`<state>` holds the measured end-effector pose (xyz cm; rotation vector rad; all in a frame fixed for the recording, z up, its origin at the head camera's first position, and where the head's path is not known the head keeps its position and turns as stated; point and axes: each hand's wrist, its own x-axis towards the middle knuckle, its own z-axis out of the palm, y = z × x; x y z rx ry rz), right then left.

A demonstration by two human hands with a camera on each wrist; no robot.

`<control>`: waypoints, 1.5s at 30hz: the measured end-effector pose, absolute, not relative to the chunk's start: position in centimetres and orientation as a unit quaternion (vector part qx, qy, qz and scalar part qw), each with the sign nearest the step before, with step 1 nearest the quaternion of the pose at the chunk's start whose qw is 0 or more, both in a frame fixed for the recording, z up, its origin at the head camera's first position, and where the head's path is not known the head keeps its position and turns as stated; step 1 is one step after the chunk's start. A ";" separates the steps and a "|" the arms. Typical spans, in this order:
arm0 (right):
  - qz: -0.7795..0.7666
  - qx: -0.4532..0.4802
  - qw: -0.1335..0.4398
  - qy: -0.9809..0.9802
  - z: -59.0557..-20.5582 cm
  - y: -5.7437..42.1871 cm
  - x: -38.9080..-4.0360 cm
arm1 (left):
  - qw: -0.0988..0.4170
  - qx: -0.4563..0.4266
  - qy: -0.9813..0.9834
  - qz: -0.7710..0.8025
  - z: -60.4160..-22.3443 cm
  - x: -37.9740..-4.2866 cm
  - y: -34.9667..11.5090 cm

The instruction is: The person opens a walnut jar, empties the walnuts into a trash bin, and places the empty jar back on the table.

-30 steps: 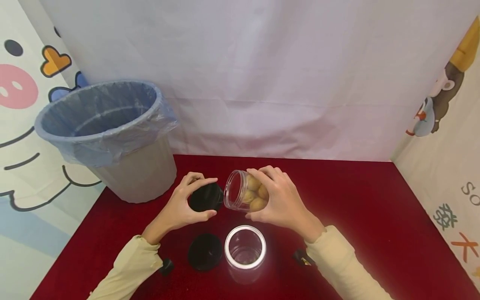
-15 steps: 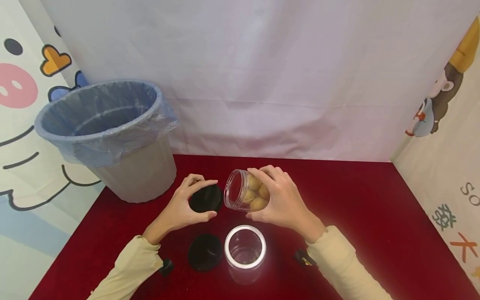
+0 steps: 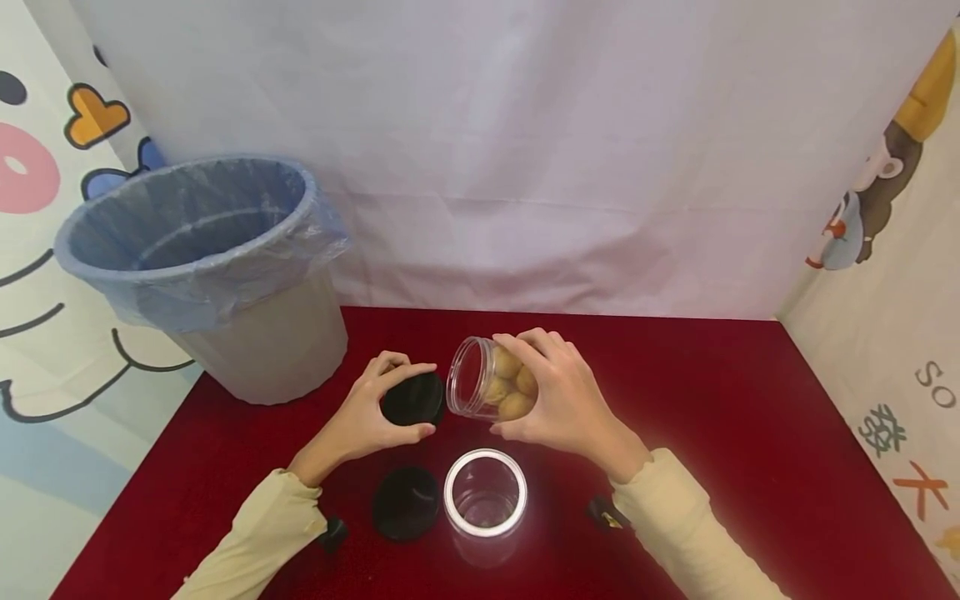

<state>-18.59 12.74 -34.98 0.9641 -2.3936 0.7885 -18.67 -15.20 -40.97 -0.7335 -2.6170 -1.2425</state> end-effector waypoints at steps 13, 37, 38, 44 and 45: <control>0.285 0.350 0.218 -0.866 -34.9 12.7 -18.5 | 0.031 -0.221 -0.889 -0.399 -41.6 -18.9 -15.1; 0.284 0.350 0.215 -0.867 -35.1 12.8 -18.4 | -0.013 -0.207 -0.905 -0.372 -42.7 -19.3 -14.8; 0.283 0.350 0.215 -0.867 -35.2 12.8 -18.4 | -0.015 -0.207 -0.906 -0.369 -42.7 -19.4 -14.8; 0.283 0.351 0.215 -0.867 -35.3 12.8 -18.5 | -0.030 -0.206 -0.910 -0.359 -42.9 -19.6 -14.8; 0.282 0.351 0.215 -0.867 -35.4 12.8 -18.5 | -0.031 -0.206 -0.910 -0.358 -43.0 -19.6 -14.8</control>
